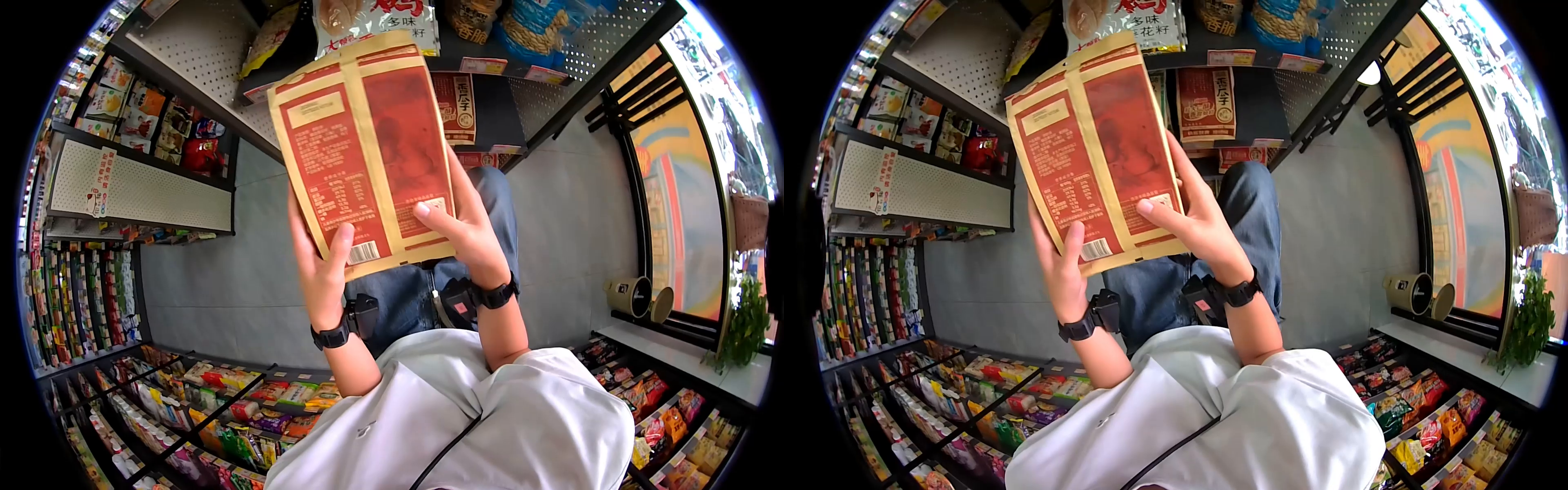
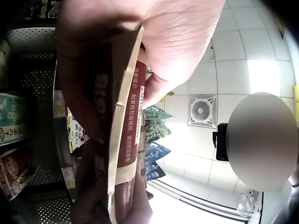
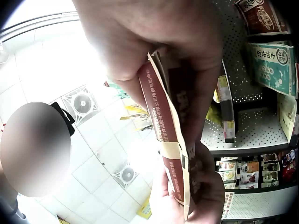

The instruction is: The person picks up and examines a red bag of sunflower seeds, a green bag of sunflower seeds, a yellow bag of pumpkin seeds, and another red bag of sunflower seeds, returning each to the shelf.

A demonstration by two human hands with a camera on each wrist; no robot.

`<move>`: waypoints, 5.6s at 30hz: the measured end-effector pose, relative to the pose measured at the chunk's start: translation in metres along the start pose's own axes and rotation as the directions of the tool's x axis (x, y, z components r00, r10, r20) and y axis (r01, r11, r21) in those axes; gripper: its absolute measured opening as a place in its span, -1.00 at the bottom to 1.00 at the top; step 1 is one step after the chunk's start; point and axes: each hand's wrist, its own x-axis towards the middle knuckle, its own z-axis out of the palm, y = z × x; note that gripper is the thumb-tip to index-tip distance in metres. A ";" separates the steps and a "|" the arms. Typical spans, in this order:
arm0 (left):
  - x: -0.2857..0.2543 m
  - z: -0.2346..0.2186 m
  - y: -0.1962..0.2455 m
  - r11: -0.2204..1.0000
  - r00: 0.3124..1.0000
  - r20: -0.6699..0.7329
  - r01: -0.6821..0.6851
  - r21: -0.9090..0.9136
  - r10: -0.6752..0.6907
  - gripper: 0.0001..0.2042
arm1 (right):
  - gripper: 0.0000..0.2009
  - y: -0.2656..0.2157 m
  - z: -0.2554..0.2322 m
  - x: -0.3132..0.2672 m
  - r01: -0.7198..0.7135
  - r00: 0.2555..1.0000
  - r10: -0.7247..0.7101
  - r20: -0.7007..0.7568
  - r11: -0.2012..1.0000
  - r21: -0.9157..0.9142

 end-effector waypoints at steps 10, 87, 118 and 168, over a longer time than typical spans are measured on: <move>0.001 -0.002 -0.007 1.000 0.994 0.110 -0.016 -0.024 0.019 -0.17 | -0.17 -0.002 -0.001 -0.004 0.070 0.995 -0.070 -0.077 0.998 0.000; -0.009 -0.026 -0.034 0.998 0.992 0.110 0.056 0.012 -0.057 -0.20 | -0.16 -0.003 -0.019 -0.004 -0.004 0.996 0.010 0.086 0.997 -0.071; 0.012 -0.008 -0.044 0.999 0.984 0.176 0.023 0.024 -0.027 -0.28 | -0.21 -0.004 -0.023 -0.010 0.087 0.996 -0.087 -0.002 0.996 -0.037; 0.002 0.003 -0.104 0.919 0.740 0.570 0.170 0.356 -0.357 -0.68 | -0.44 0.047 -0.224 0.029 -0.007 0.869 -0.123 -0.479 0.966 -0.260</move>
